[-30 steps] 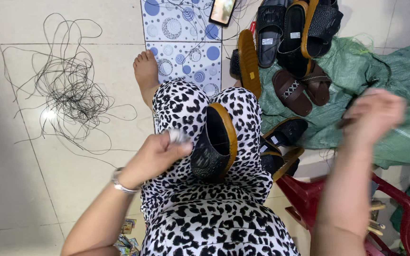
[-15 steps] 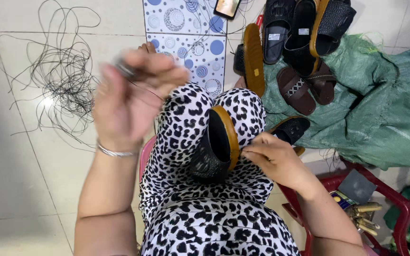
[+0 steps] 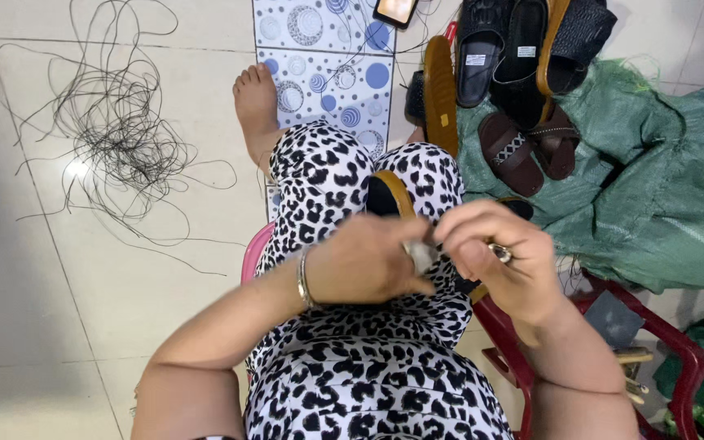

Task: The person sews a black slipper with a brown sole using a needle and black thread. They repeatedly pull the thread through the slipper's edge, creating stitches, and discard excess thread onto the floor.

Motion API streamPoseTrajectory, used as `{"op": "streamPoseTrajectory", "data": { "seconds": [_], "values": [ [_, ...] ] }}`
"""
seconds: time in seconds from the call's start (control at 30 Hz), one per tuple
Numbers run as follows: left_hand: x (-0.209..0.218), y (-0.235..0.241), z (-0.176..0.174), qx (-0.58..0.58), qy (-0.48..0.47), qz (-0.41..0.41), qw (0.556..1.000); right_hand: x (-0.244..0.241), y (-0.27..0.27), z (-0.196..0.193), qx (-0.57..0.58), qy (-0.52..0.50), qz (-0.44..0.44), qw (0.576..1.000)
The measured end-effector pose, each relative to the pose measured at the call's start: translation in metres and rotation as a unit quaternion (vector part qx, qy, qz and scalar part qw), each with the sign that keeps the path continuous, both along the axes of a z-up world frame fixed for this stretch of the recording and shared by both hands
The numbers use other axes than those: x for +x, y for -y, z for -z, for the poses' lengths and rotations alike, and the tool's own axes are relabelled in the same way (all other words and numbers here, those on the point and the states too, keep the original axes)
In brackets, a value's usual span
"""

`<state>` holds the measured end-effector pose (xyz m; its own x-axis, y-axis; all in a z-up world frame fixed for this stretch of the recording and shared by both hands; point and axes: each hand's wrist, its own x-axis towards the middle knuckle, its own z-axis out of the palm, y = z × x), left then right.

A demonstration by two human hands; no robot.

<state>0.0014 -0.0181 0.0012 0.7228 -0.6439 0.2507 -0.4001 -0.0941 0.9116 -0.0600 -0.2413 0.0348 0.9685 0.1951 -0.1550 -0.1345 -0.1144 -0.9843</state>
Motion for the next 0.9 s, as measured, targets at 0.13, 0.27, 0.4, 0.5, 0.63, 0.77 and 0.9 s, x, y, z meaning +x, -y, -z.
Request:
{"op": "streamPoseTrajectory", "data": {
  "seconds": [0.13, 0.27, 0.4, 0.5, 0.63, 0.77, 0.9],
  "values": [
    [0.014, -0.093, 0.071, -0.122, -0.167, -0.007, 0.978, -0.006, 0.023, -0.019, -0.093, 0.029, -0.032, 0.995],
    [0.009, -0.277, 0.182, 0.22, -0.25, -0.469, 0.818, -0.014, 0.031, -0.018, -0.262, 0.036, -0.149, 0.953],
    [0.004, -0.252, 0.223, 0.779, -0.057, -0.202, 0.59, -0.006, 0.011, -0.028, -0.332, 0.092, -0.182, 0.921],
    [0.017, -0.146, 0.176, 0.526, 0.117, -0.259, 0.801, -0.002, 0.009, -0.023, -0.364, 0.067, -0.208, 0.905],
    [0.027, -0.034, 0.052, 0.042, -0.085, -0.102, 0.99, 0.011, 0.0, -0.032, -0.396, 0.066, -0.244, 0.883],
    [0.041, -0.002, 0.064, 0.073, 0.108, 0.148, 0.98, 0.0, -0.002, -0.036, -0.536, 0.057, -0.273, 0.796],
    [0.043, 0.002, 0.076, 0.057, 0.101, 0.134, 0.984, 0.004, -0.012, -0.034, -0.603, 0.049, -0.312, 0.733]
  ]
}}
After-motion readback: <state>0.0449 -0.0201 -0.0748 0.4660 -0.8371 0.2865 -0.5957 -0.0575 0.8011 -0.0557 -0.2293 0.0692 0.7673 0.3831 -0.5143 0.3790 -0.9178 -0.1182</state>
